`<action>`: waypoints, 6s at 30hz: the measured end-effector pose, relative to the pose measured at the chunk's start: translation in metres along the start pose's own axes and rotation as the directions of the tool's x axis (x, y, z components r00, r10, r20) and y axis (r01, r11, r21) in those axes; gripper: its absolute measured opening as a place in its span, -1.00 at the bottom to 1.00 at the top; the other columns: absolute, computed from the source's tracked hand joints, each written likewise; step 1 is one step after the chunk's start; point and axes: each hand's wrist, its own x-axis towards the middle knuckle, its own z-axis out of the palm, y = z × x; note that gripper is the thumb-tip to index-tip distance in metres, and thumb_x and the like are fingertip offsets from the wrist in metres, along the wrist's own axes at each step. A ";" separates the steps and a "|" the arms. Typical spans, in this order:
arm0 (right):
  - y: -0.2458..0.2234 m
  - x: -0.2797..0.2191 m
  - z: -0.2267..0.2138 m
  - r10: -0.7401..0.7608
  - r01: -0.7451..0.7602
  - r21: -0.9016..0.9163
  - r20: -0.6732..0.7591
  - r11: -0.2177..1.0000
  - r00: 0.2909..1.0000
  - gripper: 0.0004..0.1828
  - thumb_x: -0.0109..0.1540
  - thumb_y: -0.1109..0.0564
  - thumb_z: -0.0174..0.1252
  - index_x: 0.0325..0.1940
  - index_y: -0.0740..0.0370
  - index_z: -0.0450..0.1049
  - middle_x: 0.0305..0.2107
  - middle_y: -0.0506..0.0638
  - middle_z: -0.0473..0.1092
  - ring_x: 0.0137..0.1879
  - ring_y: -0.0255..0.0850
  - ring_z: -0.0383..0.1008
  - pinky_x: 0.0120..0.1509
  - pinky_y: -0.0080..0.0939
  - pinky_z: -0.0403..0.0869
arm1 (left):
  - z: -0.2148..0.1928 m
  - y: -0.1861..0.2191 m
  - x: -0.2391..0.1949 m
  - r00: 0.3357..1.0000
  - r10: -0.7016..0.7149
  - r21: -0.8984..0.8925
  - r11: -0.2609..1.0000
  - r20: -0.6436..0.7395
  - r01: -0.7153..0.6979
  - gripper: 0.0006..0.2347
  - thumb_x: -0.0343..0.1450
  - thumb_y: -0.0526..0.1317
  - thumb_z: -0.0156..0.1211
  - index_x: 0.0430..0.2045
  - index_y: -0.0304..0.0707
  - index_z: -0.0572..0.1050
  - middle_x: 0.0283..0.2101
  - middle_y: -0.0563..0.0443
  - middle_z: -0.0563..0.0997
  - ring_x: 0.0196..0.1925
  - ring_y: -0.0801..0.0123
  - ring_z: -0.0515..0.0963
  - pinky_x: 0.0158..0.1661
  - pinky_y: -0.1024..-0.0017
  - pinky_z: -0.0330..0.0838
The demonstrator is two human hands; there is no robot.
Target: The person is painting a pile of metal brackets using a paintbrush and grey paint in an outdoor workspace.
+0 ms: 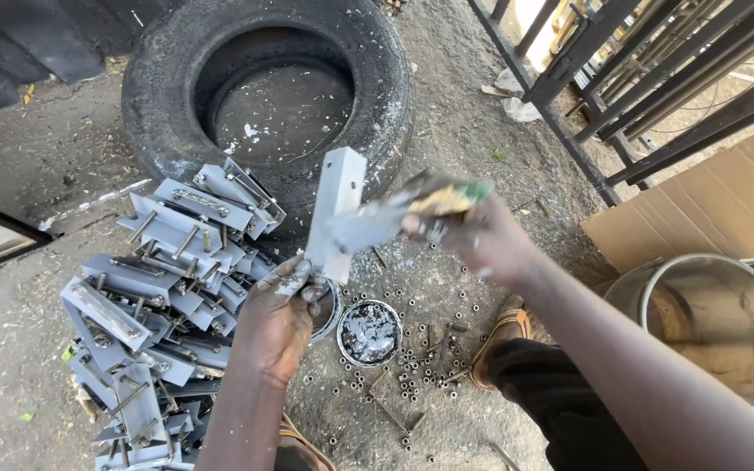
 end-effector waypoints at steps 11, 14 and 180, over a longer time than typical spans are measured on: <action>-0.004 0.009 -0.013 -0.240 0.111 -0.329 -0.383 0.938 0.892 -0.86 0.35 0.34 0.07 -0.03 0.24 0.43 0.01 0.16 0.37 0.09 0.00 0.45 0.24 0.06 0.49 | 0.011 -0.001 0.001 0.985 -0.044 -0.302 0.949 0.166 0.093 -0.79 0.45 -0.32 0.16 -0.05 -0.36 0.53 -0.27 -0.09 0.57 -0.33 0.34 0.47 -0.25 0.38 0.28; -0.013 -0.010 0.017 -0.081 0.033 -0.224 -0.211 0.974 0.974 -0.83 0.28 0.33 0.06 -0.04 0.35 0.42 -0.12 0.24 0.44 0.01 0.14 0.52 0.10 0.13 0.57 | 0.012 0.009 -0.004 0.981 -0.028 -0.385 0.917 0.191 0.101 -0.90 0.46 -0.34 0.12 -0.24 -0.26 0.58 -0.38 0.00 0.54 -0.37 0.39 0.45 -0.24 0.36 0.27; 0.070 0.047 -0.046 0.463 -0.375 0.279 -0.409 0.884 0.786 -0.60 0.28 0.10 0.12 0.10 0.43 0.33 -0.27 0.20 0.48 -0.33 0.05 0.66 -0.27 0.01 0.72 | 0.017 0.026 -0.002 0.954 0.301 0.482 0.833 0.015 -0.270 -0.70 0.62 -0.16 -0.08 -0.52 -0.23 0.45 -0.61 0.05 0.34 -0.52 0.45 0.24 -0.39 0.40 0.19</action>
